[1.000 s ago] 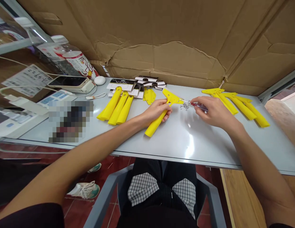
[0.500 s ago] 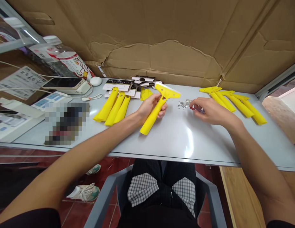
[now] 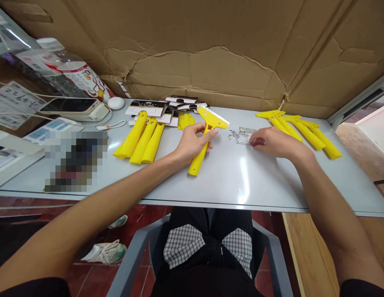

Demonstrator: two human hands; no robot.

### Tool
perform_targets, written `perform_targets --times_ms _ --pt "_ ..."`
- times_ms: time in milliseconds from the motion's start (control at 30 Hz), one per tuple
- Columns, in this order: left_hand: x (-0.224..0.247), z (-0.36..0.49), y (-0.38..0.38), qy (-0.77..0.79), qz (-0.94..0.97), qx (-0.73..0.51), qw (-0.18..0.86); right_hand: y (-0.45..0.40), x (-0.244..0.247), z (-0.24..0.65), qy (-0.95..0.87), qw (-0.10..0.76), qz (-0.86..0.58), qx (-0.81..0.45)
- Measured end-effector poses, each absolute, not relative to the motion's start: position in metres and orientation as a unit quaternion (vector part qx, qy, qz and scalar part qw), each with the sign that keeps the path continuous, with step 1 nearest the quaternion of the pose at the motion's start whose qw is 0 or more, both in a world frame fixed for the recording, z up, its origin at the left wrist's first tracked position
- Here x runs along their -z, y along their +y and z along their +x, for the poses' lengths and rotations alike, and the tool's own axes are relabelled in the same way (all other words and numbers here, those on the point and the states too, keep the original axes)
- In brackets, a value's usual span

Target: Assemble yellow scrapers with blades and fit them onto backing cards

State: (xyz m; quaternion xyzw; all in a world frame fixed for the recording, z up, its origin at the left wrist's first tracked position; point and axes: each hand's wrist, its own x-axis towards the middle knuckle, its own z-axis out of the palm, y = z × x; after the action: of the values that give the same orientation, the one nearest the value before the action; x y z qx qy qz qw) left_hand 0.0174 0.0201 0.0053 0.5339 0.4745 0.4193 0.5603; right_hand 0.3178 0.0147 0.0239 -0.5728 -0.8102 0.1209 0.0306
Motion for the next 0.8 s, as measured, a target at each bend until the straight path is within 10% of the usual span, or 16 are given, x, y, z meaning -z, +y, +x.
perform_targets --times_ms 800 --pt "-0.017 0.013 0.025 0.519 0.526 -0.336 0.584 0.010 -0.026 0.308 -0.824 0.019 -0.554 -0.119"
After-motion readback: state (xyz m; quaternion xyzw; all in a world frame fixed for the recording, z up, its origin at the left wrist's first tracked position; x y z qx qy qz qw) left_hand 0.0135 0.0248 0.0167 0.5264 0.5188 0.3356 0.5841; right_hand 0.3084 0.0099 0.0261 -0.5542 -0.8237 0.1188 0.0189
